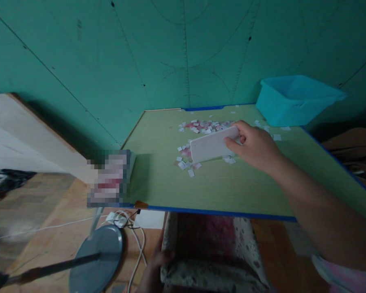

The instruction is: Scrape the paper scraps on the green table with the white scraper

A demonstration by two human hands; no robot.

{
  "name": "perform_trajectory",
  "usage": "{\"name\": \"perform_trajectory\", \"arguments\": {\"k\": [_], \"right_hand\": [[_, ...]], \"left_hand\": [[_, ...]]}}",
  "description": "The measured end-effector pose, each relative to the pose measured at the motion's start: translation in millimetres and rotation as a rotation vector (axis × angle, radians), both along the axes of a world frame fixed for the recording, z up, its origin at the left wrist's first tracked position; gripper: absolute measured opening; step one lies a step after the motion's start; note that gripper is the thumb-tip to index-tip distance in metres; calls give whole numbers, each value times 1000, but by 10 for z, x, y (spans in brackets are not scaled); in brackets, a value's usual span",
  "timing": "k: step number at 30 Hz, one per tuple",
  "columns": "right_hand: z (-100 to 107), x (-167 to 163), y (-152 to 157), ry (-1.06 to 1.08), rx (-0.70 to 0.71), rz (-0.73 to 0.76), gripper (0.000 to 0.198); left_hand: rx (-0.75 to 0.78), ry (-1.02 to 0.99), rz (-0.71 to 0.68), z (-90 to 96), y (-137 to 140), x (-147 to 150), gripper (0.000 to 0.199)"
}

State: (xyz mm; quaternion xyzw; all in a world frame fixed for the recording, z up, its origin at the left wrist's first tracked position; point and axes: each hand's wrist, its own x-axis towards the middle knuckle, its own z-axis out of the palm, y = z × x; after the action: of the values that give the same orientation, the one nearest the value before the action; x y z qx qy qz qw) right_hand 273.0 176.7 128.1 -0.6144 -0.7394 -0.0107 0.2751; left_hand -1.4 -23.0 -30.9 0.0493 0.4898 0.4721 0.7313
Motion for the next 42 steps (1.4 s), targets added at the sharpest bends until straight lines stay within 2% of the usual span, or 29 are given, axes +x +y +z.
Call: {"name": "perform_trajectory", "arguments": {"k": [4,9,13,18,21,24,28,31,36,40,42], "right_hand": [[-5,19,12,-3,23,-53,23],[-33,28,25,-18,65,-32,23],[-30,48,41,-48,121,-69,24],[29,40,5,3,41,-7,21],[49,28,-14,13,5,21,20],[49,39,-7,-12,-10,-30,23],[45,83,14,-51,12,-86,25],[56,126,27,-88,51,-109,27],[85,134,17,-85,93,-138,29],[66,23,-39,44,4,-19,27],[53,-32,-65,43,-28,23,26]], "left_hand": [[12,23,28,-35,16,-24,20],[6,27,12,4,-22,-7,27],[1,37,-13,-26,-2,-28,27],[17,60,-34,-120,73,-39,22],[55,61,-44,-53,16,48,27],[91,53,-51,79,-44,142,41],[102,54,-52,160,-7,160,46],[95,58,-59,120,26,117,52],[136,22,-75,-16,-45,56,43],[175,6,-85,-98,-87,23,44],[183,19,-93,-115,-81,13,44]]}}
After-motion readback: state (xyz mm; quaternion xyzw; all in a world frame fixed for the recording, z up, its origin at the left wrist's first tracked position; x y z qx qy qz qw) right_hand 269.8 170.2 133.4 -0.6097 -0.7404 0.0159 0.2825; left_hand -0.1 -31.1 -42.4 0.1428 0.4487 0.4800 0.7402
